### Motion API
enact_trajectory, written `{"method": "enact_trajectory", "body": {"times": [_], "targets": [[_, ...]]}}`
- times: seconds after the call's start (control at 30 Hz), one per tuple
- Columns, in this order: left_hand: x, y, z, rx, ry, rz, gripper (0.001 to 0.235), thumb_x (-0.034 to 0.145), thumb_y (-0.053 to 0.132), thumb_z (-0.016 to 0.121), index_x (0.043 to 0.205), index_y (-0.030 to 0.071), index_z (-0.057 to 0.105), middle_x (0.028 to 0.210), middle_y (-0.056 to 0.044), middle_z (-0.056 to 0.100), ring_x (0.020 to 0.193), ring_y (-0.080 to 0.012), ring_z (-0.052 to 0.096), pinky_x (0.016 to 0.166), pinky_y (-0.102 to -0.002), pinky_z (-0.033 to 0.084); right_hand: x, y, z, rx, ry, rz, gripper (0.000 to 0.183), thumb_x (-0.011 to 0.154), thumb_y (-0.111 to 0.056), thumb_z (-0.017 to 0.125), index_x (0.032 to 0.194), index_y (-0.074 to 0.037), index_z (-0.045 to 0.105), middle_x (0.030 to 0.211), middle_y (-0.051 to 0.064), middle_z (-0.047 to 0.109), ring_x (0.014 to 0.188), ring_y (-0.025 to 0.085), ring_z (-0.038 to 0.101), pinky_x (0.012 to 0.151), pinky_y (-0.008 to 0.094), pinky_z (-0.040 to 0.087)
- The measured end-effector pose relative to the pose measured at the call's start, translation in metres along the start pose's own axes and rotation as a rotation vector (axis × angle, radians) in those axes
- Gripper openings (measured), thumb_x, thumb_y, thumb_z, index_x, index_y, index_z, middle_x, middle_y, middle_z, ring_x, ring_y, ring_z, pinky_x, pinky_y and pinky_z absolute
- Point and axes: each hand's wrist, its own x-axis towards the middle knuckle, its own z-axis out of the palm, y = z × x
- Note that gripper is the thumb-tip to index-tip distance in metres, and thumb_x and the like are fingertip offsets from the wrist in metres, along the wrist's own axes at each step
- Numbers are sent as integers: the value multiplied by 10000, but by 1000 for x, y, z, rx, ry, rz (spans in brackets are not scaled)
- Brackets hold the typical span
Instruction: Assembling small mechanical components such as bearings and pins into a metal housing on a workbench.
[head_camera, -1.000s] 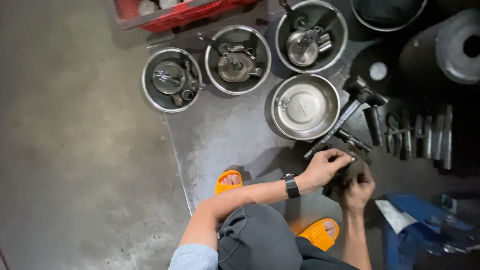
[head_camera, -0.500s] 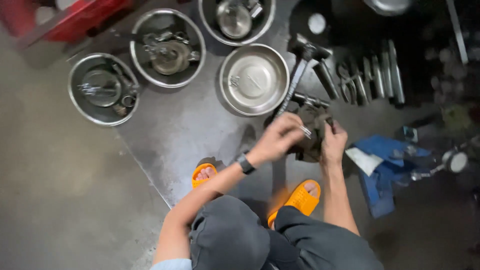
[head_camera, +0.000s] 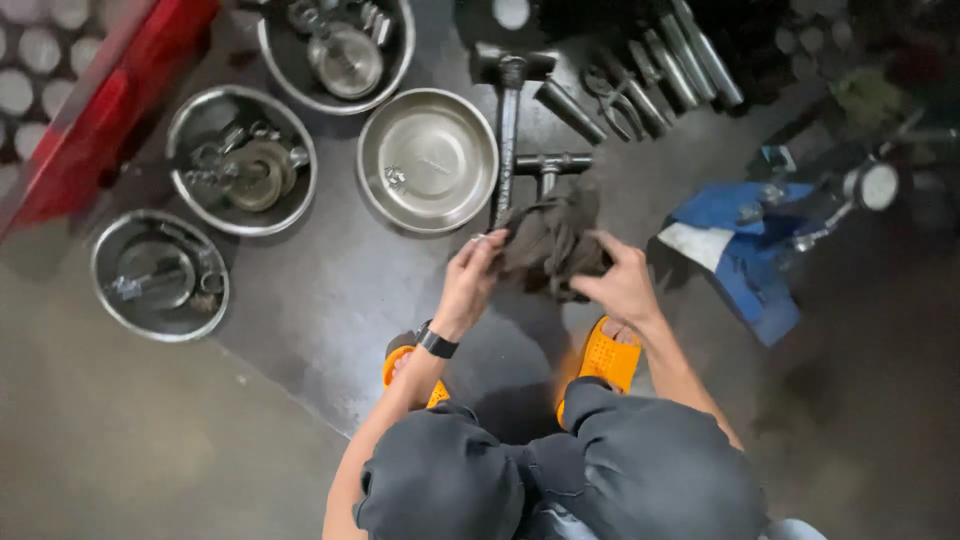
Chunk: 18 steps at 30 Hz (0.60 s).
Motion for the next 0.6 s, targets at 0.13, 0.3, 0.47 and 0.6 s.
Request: {"method": "enact_trajectory", "body": {"times": [0.13,0.3,0.47,0.6], "targets": [[-9,12,46,194,-239,-65,524,889,203,607,1240,-139,422,1291,-241,429,1178,-260,435,957,-438,400,-11,-19,-22,41,-17,-324,559,489,16,694,1035,-35,587,1112,146,501,1016,341,494,916,458,387],[-14,56,114,949,-349,390,77,682,114,769,724,106,705,630,-41,671,636,-207,670,542,-260,497,-40,59,-4,595,24,-118,388,614,-133,853,931,-28,655,952,130,660,916,275,603,825,461,484],[-31,119,136,1166,-431,820,238,701,225,815,621,116,619,541,-37,601,488,-191,578,463,-264,425,-63,-27,-112,211,355,-261,352,621,-111,820,882,-14,605,902,163,633,896,353,605,833,457,461],[-23,152,120,1221,-362,814,141,846,108,698,756,19,636,705,-52,630,626,-89,499,642,-257,412,-138,-15,-204,68,627,-51,532,696,-252,737,1142,-25,556,1120,92,602,1034,183,567,907,338,476]]}}
